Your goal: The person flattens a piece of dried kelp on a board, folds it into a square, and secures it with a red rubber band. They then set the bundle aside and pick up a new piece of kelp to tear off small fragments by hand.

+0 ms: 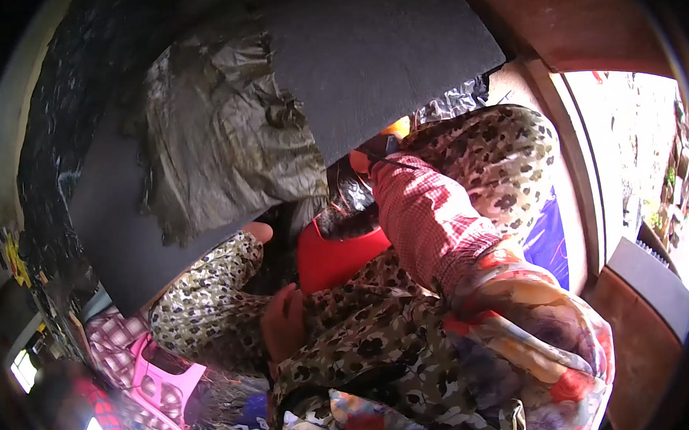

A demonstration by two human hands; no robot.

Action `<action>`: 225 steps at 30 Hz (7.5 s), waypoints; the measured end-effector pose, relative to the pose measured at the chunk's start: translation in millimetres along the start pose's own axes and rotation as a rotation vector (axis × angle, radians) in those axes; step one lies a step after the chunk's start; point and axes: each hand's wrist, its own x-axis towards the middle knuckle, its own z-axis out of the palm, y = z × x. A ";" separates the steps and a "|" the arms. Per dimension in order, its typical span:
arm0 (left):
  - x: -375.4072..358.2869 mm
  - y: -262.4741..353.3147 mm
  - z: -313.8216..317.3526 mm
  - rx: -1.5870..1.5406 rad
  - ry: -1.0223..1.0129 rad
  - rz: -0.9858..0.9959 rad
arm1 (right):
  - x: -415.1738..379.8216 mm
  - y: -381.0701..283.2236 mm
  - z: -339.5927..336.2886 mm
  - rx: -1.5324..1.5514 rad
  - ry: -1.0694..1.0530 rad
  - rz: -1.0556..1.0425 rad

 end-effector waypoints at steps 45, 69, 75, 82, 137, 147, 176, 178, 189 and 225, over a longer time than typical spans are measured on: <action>-4.0 35.9 -30.8 -1.283 0.069 0.049 | -228.0 -172.8 -193.5 1.412 0.058 -0.898; 42.2 -59.5 -110.5 -1.648 0.315 0.234 | -236.4 -143.8 -204.9 1.285 0.012 -0.566; 78.9 -40.8 -125.6 -1.479 0.434 0.113 | -236.2 -136.1 -207.3 1.429 0.145 -0.492; 102.4 -26.4 -151.2 -1.001 0.538 -0.034 | -242.3 -145.9 -212.3 1.444 0.260 -0.408; 104.0 147.1 -154.0 0.177 0.215 0.577 | -249.5 -168.2 -261.4 0.180 1.303 -0.282; 89.0 128.0 -118.1 0.427 0.318 0.822 | -243.3 -122.0 -282.6 -0.001 1.509 0.054; 127.6 35.8 -155.4 0.704 0.481 0.512 | -241.3 -202.6 -273.1 0.033 1.313 -0.559; 130.7 35.2 -161.6 0.704 0.468 0.509 | -244.0 -197.4 -275.0 0.085 1.346 -0.638; 192.0 72.5 -192.0 0.584 0.595 0.305 | -242.0 -192.5 -266.5 0.001 1.302 -0.718; 187.9 60.5 -211.6 -0.830 0.000 0.143 | -260.1 -85.4 -378.2 0.799 1.167 -0.363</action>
